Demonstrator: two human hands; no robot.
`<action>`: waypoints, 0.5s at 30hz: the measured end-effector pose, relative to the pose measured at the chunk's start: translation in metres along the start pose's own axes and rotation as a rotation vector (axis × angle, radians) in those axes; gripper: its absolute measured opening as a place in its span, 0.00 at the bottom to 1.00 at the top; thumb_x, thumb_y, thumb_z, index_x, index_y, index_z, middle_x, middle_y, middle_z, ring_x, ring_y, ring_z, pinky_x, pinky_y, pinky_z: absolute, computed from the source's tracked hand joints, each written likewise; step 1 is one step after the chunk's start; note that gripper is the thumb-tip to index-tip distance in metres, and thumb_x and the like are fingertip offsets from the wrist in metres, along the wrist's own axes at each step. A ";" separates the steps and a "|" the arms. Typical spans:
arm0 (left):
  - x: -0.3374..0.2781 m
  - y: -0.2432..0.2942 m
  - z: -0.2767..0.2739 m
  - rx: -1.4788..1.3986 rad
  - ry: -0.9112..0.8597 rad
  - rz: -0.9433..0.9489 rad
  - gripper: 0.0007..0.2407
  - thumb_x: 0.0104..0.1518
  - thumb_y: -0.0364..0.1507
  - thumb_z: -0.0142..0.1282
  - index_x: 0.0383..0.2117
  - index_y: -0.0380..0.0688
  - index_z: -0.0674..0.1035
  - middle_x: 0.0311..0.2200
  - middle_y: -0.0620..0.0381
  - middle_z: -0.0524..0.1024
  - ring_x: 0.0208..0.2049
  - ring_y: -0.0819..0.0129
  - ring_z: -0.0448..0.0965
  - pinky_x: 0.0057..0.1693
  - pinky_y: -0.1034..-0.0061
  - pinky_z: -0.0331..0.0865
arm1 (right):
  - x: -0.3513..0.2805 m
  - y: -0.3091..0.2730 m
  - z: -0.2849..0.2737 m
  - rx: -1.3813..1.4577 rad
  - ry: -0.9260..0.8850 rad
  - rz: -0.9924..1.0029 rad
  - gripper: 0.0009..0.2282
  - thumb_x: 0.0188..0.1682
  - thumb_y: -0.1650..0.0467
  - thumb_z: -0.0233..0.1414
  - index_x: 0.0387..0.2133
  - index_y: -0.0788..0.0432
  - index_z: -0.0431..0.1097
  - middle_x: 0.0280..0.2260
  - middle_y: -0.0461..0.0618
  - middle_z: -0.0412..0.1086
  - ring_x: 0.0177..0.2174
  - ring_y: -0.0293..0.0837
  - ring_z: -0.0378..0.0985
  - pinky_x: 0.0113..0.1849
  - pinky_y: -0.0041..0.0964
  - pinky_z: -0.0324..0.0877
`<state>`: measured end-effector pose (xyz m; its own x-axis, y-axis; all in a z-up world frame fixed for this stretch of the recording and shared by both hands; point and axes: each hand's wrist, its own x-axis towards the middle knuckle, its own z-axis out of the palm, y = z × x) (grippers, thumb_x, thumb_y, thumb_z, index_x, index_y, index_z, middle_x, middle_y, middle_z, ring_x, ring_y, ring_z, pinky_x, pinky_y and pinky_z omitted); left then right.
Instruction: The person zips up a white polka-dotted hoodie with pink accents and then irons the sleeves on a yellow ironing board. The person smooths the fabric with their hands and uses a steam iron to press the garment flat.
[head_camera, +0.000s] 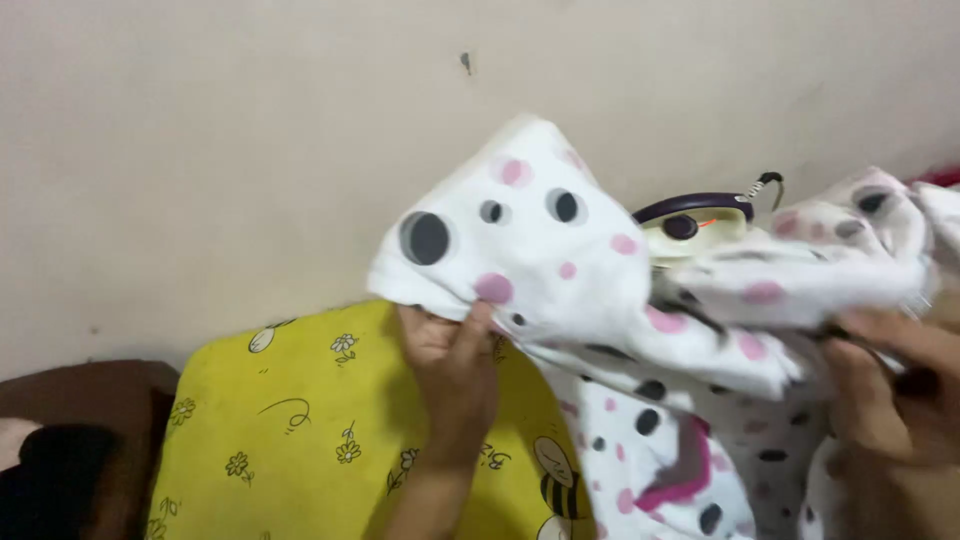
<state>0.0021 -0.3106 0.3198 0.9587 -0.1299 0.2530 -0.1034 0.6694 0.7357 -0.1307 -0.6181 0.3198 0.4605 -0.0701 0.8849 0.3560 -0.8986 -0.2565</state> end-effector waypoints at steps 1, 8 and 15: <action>0.008 0.026 -0.016 0.078 0.119 0.218 0.30 0.55 0.15 0.51 0.67 0.39 0.56 0.57 0.37 0.70 0.54 0.51 0.76 0.58 0.66 0.77 | 0.024 -0.041 0.023 0.044 0.003 -0.163 0.12 0.54 0.70 0.52 0.41 0.70 0.74 0.36 0.62 0.65 0.42 0.61 0.67 0.54 0.56 0.62; 0.030 0.061 -0.184 0.542 0.520 -0.272 0.40 0.62 0.27 0.50 0.71 0.51 0.30 0.59 0.44 0.70 0.46 0.62 0.78 0.54 0.65 0.79 | -0.005 -0.086 0.073 0.250 -0.445 0.017 0.13 0.42 0.68 0.57 0.40 0.60 0.78 0.56 0.56 0.71 0.56 0.50 0.75 0.57 0.45 0.69; -0.095 -0.022 -0.242 1.078 0.297 -0.713 0.43 0.53 0.31 0.66 0.72 0.70 0.46 0.65 0.53 0.62 0.57 0.58 0.69 0.55 0.63 0.73 | -0.303 -0.032 0.213 -0.257 -0.969 0.215 0.30 0.44 0.44 0.49 0.63 0.20 0.54 0.70 0.27 0.44 0.71 0.36 0.41 0.70 0.50 0.36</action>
<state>-0.0220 -0.1358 0.1272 0.8972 0.0477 -0.4389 0.4186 -0.4082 0.8113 -0.1089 -0.4760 -0.0230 0.9937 0.0368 0.1061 0.0557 -0.9820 -0.1806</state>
